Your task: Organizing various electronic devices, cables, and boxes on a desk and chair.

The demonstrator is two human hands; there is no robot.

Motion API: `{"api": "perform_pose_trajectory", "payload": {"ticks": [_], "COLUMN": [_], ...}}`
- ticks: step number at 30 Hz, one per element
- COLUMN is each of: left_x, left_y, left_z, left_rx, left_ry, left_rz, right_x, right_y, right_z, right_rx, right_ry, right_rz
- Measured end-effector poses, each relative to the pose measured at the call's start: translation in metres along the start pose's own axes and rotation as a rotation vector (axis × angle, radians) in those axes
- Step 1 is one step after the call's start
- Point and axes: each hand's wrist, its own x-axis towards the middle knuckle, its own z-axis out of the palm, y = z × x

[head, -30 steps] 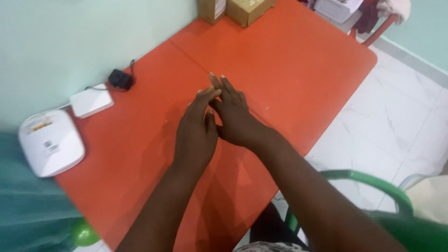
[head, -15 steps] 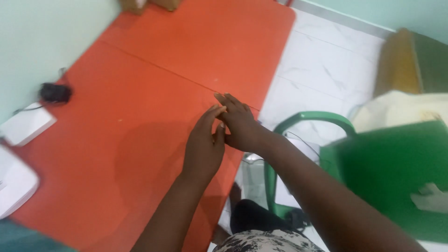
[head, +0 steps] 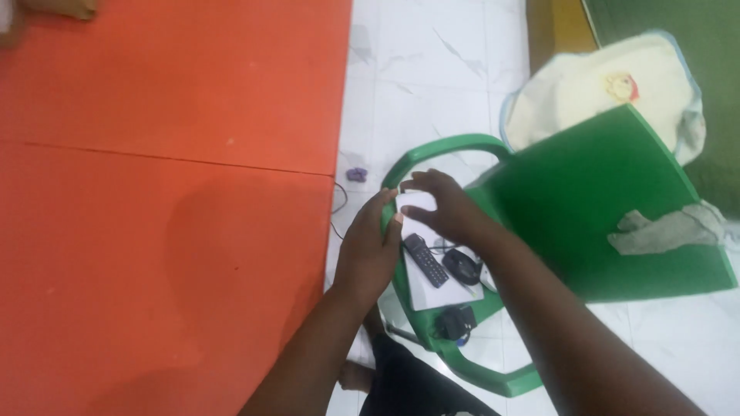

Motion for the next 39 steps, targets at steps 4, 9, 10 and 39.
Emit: {"api": "perform_pose_trajectory", "payload": {"ticks": [4, 9, 10, 39], "left_x": [0.025, 0.049, 0.053, 0.082], "left_y": [-0.007, -0.058, -0.058, -0.15], "left_z": [0.038, 0.09, 0.093, 0.166], "left_rx": [0.018, 0.016, 0.019, 0.193], "left_ry": [-0.083, -0.14, -0.158, -0.357], "left_rz": [-0.097, -0.164, -0.174, -0.645], "right_x": [-0.014, -0.024, -0.024, -0.029], "right_y": [0.035, 0.106, 0.119, 0.132], "right_z": [-0.019, 0.009, 0.021, 0.173], "right_rx": [0.134, 0.255, 0.262, -0.075], "right_ry": [0.031, 0.073, 0.069, 0.011], "right_rz": [0.226, 0.441, 0.459, 0.572]}}
